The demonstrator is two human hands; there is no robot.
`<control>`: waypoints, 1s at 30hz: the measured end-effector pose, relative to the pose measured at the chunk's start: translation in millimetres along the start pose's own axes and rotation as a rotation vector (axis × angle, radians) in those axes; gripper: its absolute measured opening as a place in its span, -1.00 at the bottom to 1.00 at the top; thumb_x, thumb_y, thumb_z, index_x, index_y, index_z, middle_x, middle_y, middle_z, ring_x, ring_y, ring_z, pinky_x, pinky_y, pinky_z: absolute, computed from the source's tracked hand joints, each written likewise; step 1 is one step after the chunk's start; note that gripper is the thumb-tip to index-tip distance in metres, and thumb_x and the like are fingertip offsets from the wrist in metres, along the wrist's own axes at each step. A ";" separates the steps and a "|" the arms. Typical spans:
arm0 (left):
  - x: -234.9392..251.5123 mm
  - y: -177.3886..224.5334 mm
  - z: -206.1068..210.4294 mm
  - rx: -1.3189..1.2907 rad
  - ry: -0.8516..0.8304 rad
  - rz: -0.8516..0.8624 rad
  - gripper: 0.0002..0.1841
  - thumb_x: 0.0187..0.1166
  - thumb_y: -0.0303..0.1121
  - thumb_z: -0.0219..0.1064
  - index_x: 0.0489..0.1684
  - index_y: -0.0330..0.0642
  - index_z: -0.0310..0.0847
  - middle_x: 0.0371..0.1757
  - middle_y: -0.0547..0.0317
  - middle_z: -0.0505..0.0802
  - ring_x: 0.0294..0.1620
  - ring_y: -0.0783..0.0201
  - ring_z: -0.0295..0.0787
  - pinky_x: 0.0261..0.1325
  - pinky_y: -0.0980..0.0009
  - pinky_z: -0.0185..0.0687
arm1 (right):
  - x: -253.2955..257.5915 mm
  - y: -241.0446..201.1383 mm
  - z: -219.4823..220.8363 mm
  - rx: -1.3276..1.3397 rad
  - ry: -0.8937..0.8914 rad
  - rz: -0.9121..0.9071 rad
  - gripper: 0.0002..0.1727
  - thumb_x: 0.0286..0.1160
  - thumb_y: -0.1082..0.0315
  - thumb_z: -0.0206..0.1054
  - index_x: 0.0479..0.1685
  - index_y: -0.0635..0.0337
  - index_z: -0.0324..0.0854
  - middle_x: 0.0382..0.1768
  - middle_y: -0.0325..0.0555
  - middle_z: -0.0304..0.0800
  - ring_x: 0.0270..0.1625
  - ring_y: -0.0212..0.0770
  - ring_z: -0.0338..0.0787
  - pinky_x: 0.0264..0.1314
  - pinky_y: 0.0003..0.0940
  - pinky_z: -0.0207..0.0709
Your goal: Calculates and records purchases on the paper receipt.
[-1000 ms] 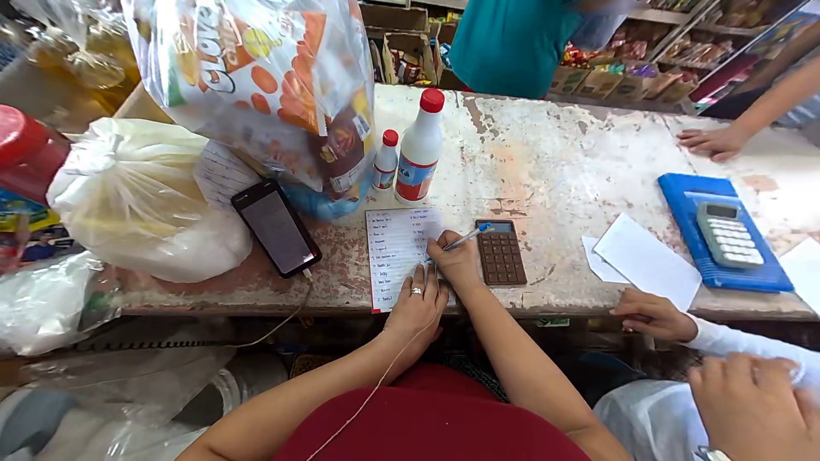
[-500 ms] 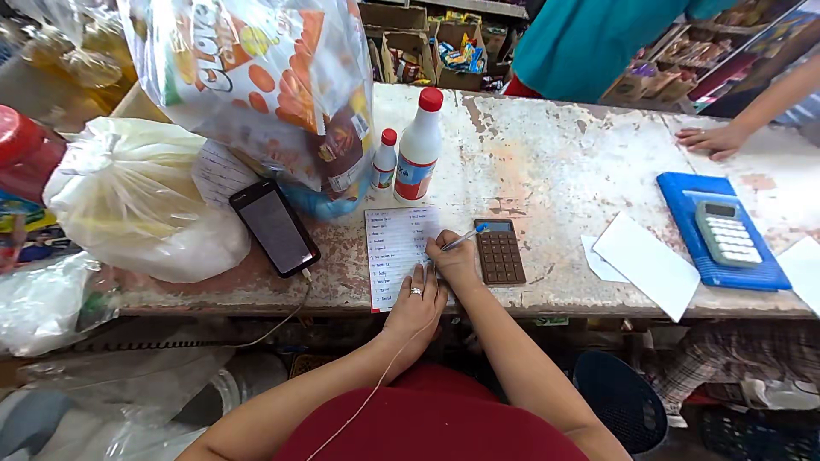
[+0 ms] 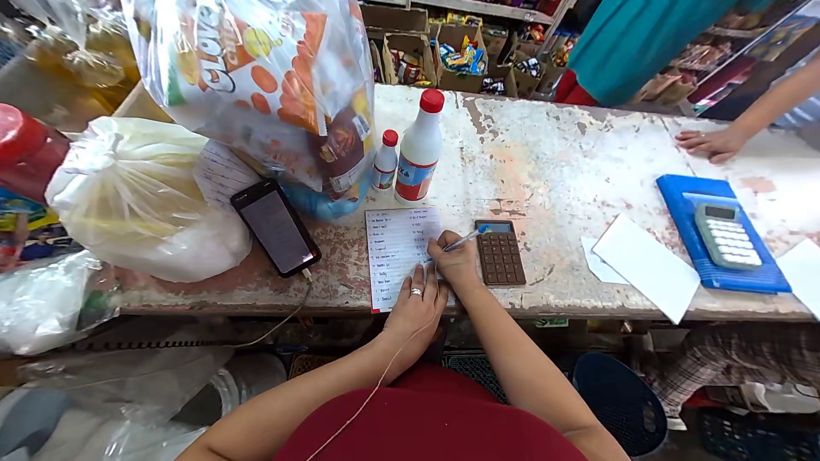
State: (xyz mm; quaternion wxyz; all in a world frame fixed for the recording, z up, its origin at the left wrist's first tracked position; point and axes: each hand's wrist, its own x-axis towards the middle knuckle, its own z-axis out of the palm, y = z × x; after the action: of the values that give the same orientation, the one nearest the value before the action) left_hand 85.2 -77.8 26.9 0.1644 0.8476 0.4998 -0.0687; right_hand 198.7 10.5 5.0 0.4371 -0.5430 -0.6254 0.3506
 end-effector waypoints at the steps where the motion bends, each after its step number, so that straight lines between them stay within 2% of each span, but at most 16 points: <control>1: -0.1 0.0 -0.4 -0.005 -0.005 -0.001 -0.09 0.57 -0.06 0.39 0.82 -0.39 0.01 0.84 -0.48 0.07 0.88 -0.36 -0.10 0.78 -0.22 0.02 | 0.0 0.0 -0.4 -0.001 -0.003 0.001 -0.64 0.45 0.50 0.40 -0.71 0.14 0.44 -0.78 -0.33 0.39 -0.71 -0.51 0.34 -0.62 -0.54 0.21; 6: -0.7 -1.8 1.1 0.019 0.025 0.007 -0.12 0.55 -0.07 0.40 0.79 -0.41 0.09 0.82 -0.49 0.15 0.86 -0.37 -0.03 0.75 -0.21 0.09 | -0.8 -0.6 2.7 -0.028 0.006 -0.024 -0.61 0.43 0.53 0.38 -0.75 0.12 0.40 -0.80 -0.35 0.35 -0.74 -0.52 0.30 -0.64 -0.55 0.16; 10: -2.9 -4.9 2.5 -0.059 0.058 0.032 -0.17 0.51 -0.12 0.45 0.74 -0.38 0.20 0.80 -0.45 0.21 0.85 -0.37 0.00 0.74 -0.25 0.09 | -5.3 -2.9 -1.0 -0.202 -0.055 -0.041 -0.70 0.49 0.46 0.41 -0.63 0.26 0.52 -0.72 -0.21 0.46 -0.64 -0.39 0.43 -0.53 -0.39 0.34; 12: -5.3 -8.9 4.4 -0.099 0.099 0.051 -0.21 0.53 -0.16 0.44 0.72 -0.37 0.23 0.80 -0.42 0.24 0.85 -0.37 0.01 0.74 -0.26 0.09 | -6.1 1.1 -1.1 -0.206 -0.068 -0.053 -0.68 0.48 0.40 0.46 -0.63 0.24 0.53 -0.70 -0.24 0.49 -0.60 -0.40 0.47 -0.47 -0.37 0.39; 16: -4.9 -11.1 9.6 -0.115 0.165 0.074 -0.28 0.55 -0.27 0.41 0.71 -0.34 0.25 0.79 -0.41 0.27 0.84 -0.36 0.06 0.72 -0.26 0.15 | -4.4 9.9 -0.2 -0.150 -0.012 -0.124 -0.67 0.39 0.40 0.46 -0.71 0.18 0.49 -0.71 -0.41 0.50 -0.59 -0.63 0.47 -0.45 -0.64 0.38; 19: -4.2 -9.2 13.0 -0.109 0.209 0.077 -0.34 0.58 -0.35 0.36 0.68 -0.37 0.28 0.76 -0.45 0.29 0.82 -0.40 0.09 0.68 -0.27 0.22 | -3.4 8.7 1.7 -0.113 0.011 -0.130 -0.65 0.40 0.45 0.43 -0.72 0.15 0.45 -0.74 -0.48 0.42 -0.63 -0.71 0.40 -0.50 -0.75 0.28; 23: -6.4 -7.0 8.1 -0.139 0.156 0.063 -0.31 0.60 -0.37 0.35 0.73 -0.37 0.21 0.80 -0.44 0.21 0.84 -0.38 0.02 0.69 -0.29 0.16 | -2.9 8.8 2.7 -0.087 0.042 -0.133 -0.61 0.38 0.47 0.43 -0.74 0.07 0.38 -0.77 -0.53 0.38 -0.67 -0.72 0.36 -0.56 -0.76 0.23; 26: -6.7 -6.0 6.3 -0.110 0.130 0.067 -0.30 0.62 -0.37 0.33 0.76 -0.38 0.15 0.82 -0.42 0.18 0.84 -0.35 0.05 0.60 -0.24 0.27 | -1.6 9.1 1.4 -0.085 0.044 -0.115 -0.61 0.39 0.46 0.44 -0.72 0.04 0.36 -0.76 -0.53 0.36 -0.67 -0.70 0.36 -0.55 -0.74 0.23; 30: -6.9 -2.5 1.9 -0.080 0.114 0.066 -0.35 0.64 -0.50 0.25 0.75 -0.42 0.14 0.80 -0.46 0.20 0.83 -0.36 0.07 0.58 -0.24 0.30 | -1.5 9.1 -0.9 -0.059 0.039 -0.105 -0.61 0.35 0.47 0.47 -0.70 0.05 0.36 -0.75 -0.52 0.38 -0.67 -0.69 0.37 -0.55 -0.74 0.25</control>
State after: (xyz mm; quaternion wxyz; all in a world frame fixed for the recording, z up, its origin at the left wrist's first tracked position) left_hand 79.7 -83.0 26.5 0.1714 0.8589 0.4826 0.0050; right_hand 203.0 10.5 -3.2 0.4506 -0.5289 -0.6545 0.2981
